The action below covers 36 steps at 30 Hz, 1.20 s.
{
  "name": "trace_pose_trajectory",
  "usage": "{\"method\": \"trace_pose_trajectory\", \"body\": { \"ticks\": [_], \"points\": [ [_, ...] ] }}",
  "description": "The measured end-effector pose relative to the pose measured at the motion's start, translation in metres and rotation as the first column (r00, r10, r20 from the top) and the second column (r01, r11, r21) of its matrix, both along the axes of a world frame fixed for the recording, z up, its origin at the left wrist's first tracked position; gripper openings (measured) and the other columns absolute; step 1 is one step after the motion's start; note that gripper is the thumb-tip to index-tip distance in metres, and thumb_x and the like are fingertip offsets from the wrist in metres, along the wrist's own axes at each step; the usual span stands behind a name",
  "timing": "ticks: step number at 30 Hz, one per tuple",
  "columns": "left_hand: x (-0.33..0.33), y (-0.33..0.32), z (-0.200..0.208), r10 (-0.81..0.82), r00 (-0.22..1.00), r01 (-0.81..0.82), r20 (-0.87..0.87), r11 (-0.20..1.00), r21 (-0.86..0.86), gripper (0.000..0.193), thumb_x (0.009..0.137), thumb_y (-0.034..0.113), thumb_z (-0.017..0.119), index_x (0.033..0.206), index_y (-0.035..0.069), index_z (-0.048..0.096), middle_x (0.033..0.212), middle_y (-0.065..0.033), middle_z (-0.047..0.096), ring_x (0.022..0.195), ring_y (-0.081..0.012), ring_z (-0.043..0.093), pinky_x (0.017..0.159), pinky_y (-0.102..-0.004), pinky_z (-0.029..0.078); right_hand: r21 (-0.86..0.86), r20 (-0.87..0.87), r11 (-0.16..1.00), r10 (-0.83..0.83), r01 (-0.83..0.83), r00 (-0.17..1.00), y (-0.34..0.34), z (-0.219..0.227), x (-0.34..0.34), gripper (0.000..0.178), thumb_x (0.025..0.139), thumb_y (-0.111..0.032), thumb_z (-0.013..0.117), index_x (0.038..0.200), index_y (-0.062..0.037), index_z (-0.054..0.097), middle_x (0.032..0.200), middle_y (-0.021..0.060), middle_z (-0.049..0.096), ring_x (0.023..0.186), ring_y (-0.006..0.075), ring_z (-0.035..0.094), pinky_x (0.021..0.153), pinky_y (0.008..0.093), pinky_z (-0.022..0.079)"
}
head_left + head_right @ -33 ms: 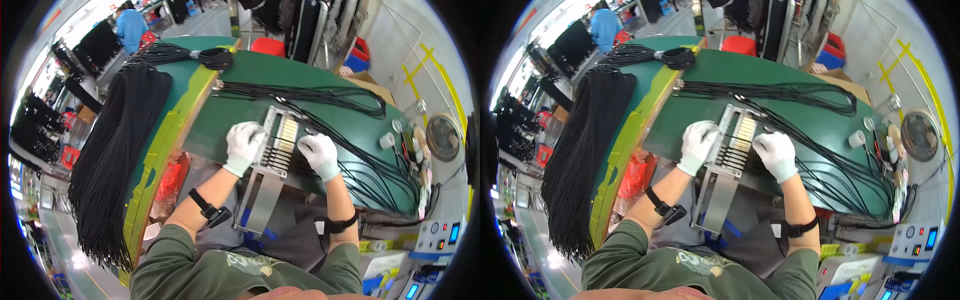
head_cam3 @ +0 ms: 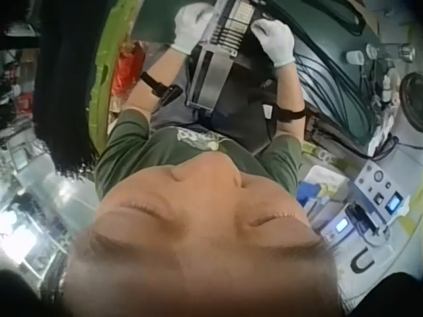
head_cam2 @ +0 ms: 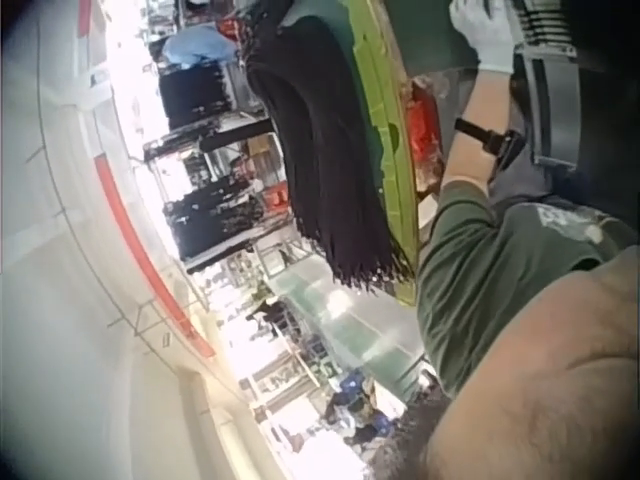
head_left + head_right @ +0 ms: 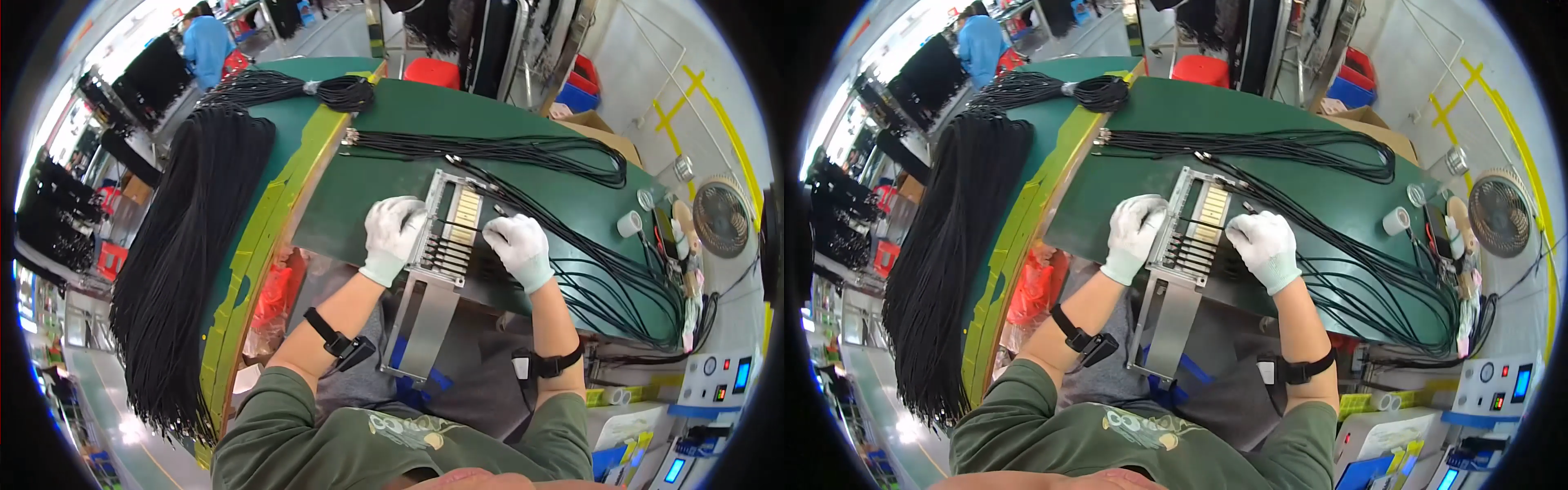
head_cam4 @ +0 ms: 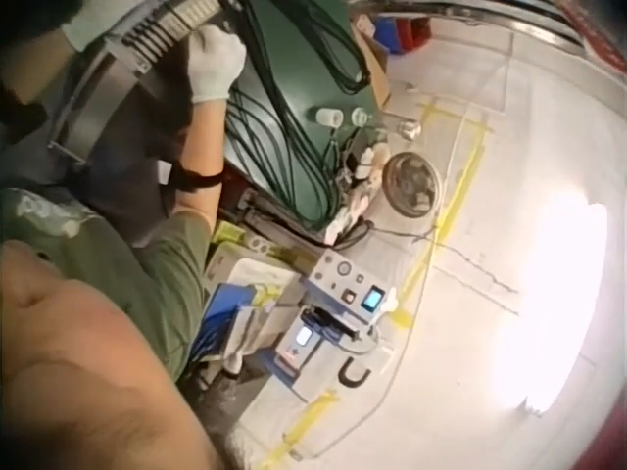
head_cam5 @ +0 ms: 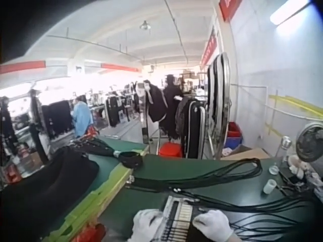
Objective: The person gathers a bundle of cables, aligns the ends into the slots of a metal jig, and places the jig into a machine to be processed before removing it.
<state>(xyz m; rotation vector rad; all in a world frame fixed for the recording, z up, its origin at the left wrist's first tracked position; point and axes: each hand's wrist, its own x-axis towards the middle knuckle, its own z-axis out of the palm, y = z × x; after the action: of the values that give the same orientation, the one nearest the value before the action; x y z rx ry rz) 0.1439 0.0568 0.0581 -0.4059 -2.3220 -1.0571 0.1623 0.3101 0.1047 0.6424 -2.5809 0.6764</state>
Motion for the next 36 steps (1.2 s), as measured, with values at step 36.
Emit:
{"method": "trace_pose_trajectory", "body": {
  "ticks": [36],
  "points": [
    [0.006, 0.023, -0.002, -0.204, 0.965, 0.248, 0.166, 0.917, -0.311, 0.024, 0.082, 0.043, 0.072, 0.102, 0.032, 0.08, 0.141, -0.018, 0.054, 0.137, -0.0395, 0.042, 0.116, -0.0598, 0.024, 0.146, 0.211, 0.961, -0.26, 0.233, 0.942, 0.024, -0.038, -0.043, 0.019, 0.08, -0.031, 0.076, 0.087, -0.0144, 0.068, 0.091, 0.0048, 0.068, 0.094, 0.0268, 0.063, 0.08, 0.0419, 0.047]
  ]
}}
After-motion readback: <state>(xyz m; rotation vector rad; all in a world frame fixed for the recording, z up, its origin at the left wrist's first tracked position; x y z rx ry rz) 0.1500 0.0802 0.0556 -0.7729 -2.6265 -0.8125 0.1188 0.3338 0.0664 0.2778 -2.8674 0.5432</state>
